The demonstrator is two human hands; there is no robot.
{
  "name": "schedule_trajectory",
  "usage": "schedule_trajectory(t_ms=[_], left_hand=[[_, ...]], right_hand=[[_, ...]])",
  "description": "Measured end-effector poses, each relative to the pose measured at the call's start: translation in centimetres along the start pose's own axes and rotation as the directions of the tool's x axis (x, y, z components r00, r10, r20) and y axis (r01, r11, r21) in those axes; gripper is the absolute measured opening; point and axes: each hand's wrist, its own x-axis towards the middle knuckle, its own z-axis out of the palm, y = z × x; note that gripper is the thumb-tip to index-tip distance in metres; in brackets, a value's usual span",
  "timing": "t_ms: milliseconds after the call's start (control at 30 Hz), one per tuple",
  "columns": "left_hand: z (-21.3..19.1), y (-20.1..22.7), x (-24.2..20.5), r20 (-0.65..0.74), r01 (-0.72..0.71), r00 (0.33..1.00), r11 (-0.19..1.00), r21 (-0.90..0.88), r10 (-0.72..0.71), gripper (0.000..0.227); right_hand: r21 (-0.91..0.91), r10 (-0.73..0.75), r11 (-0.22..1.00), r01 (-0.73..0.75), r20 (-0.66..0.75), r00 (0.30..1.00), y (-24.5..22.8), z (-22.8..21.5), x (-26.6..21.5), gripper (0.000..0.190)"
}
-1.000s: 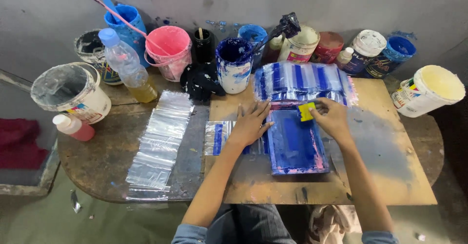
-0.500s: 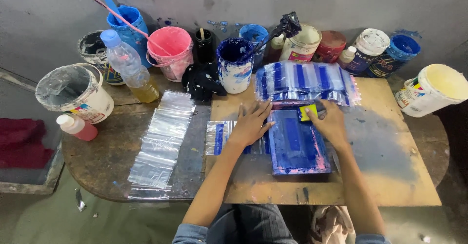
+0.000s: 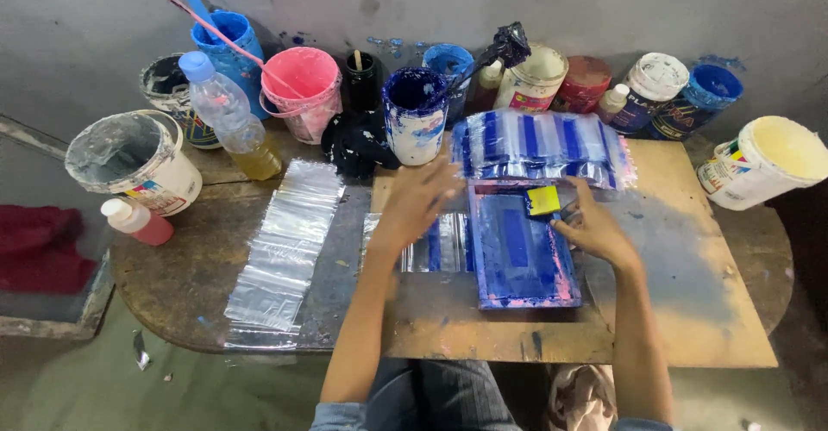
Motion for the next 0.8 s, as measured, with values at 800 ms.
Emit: schedule_trajectory(t_ms=[800], left_hand=[[-2.7, -6.6, -9.9, 0.191, 0.699, 0.705, 0.624, -0.350, -0.683, 0.028]], right_hand=[[-0.092, -0.075, 0.993, 0.078, 0.033, 0.997, 1.7, -0.1, 1.4, 0.058]])
